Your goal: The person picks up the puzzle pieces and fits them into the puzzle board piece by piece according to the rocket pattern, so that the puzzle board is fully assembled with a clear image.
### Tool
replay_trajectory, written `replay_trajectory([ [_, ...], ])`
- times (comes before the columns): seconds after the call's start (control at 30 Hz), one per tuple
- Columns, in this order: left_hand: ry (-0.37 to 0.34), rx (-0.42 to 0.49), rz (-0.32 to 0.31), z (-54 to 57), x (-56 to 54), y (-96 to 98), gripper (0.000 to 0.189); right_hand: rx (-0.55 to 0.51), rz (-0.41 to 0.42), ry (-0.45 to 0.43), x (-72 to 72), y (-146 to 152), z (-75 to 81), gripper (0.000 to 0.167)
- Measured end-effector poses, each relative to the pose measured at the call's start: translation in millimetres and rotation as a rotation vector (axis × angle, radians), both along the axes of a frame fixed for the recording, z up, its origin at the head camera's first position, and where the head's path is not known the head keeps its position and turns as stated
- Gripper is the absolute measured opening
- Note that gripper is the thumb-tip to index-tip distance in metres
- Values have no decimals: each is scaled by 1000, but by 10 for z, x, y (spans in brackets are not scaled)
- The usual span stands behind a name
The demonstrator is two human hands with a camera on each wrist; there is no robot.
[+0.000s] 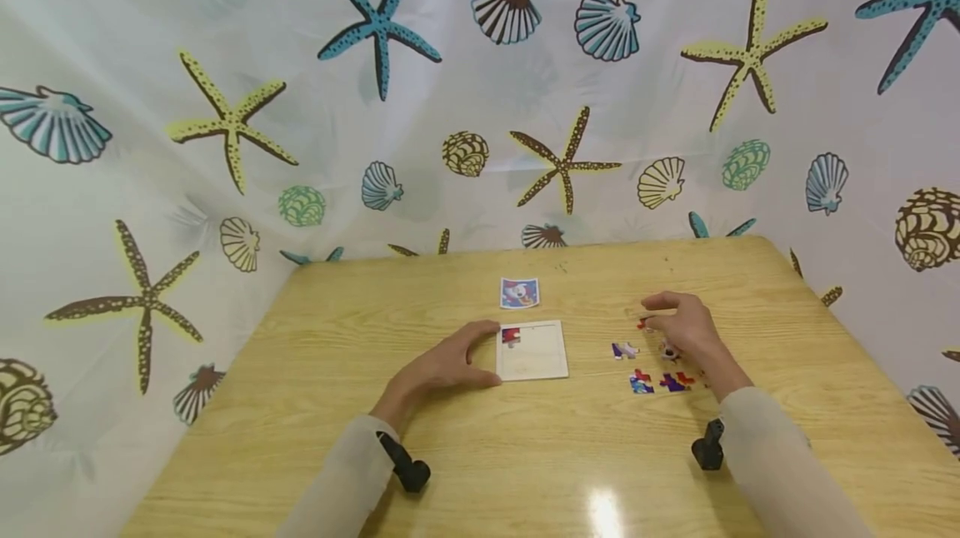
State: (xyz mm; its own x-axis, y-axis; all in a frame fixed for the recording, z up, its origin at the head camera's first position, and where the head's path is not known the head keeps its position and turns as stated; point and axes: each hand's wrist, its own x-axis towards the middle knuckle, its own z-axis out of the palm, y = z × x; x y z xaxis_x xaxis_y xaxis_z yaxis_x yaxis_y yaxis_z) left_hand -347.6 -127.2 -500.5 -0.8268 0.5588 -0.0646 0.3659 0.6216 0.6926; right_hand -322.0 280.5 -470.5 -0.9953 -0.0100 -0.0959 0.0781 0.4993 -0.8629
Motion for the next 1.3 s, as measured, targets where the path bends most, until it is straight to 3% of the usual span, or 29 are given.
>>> replay_trajectory([
  [0.53,5,-20,-1,23,9,13,91,76,-37,-7,-52,103,-96,39],
  [1.0,3,-33,0,39,8,26,91,199,15,98,-80,104,-149,28],
  [1.3,6,-21,0,39,7,32,91,217,15,132,-100,63,-137,26],
])
